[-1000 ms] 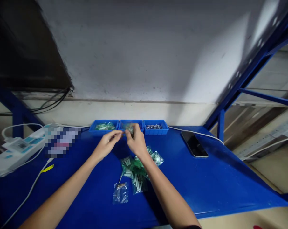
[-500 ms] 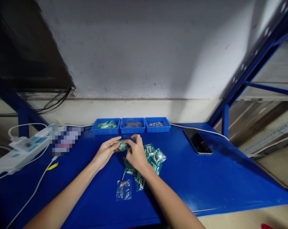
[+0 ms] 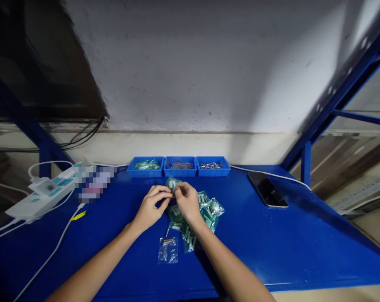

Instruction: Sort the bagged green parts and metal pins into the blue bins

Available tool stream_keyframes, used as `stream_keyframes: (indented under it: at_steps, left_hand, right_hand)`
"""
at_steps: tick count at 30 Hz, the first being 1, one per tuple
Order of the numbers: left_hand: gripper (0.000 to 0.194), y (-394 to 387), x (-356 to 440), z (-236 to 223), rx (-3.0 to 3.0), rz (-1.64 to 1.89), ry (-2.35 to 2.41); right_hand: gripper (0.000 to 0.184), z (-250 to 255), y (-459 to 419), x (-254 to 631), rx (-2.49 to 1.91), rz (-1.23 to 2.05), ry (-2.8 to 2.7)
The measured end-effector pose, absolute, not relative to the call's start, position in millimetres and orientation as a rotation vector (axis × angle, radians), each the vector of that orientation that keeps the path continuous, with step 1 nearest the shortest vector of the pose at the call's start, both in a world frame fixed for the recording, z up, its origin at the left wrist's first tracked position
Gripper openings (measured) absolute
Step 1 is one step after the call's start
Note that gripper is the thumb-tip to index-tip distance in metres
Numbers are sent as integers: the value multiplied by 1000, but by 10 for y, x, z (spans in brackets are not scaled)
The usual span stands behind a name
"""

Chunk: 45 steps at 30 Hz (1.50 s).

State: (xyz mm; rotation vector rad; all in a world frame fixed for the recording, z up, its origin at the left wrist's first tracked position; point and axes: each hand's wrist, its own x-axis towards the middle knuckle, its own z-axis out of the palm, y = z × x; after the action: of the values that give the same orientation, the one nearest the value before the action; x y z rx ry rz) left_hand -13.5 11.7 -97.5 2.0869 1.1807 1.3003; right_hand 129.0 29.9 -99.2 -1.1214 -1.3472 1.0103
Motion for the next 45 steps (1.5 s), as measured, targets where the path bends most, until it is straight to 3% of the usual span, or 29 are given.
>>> stream_keyframes:
  at_steps: [2,6,10,15,20,25,30,35,39,41,45]
  left_hand:
    - [18,141,-139,-981,1841,1275,1208]
    - [46,219,-177,-1011,1211,1191,1125]
    - [35,249,-205,-1023,1123,1216,1062]
    - [23,212,-211,-1011,1492,1325,1226]
    - [21,150,-180,-1010,2026,1334,1219]
    - [23,175,-161,-1018,1850,1300,1181]
    - [51,261,-216,-1025,1165,1171,1168]
    - [34,278,-253,-1043,1187,1198,1119]
    - [21,260,-257,-1046,1496,1364,1249]
    - [14,231,-245,-1030,1768,1415,1274]
    - [22,153,-204,-981,2080,1364,1221]
  right_hand:
    - [16,-978,269,1289,-1116,856,-1434]
    - [20,-975,206,1272,-1063,521,-1693]
    - [27,-1021,189,1253,-1058,392,-1752]
    - [21,-976,205,1262,-1174,624,-1651]
    - [36,-941,238,1270,-1156,1012,-1475]
    - [29,-1013,281,1267,-1146,870,-1467]
    - [28,-1064,244,1234,-1074,595,-1644]
    - [41,-1093,206,1199,-1066,448,-1713]
    - [21,-1020,216,1215,-1176,628,-1572]
    - [27,-976,228,1228,-1190,833,-1489]
    - [34,-981,267,1247,-1120,974,-1393]
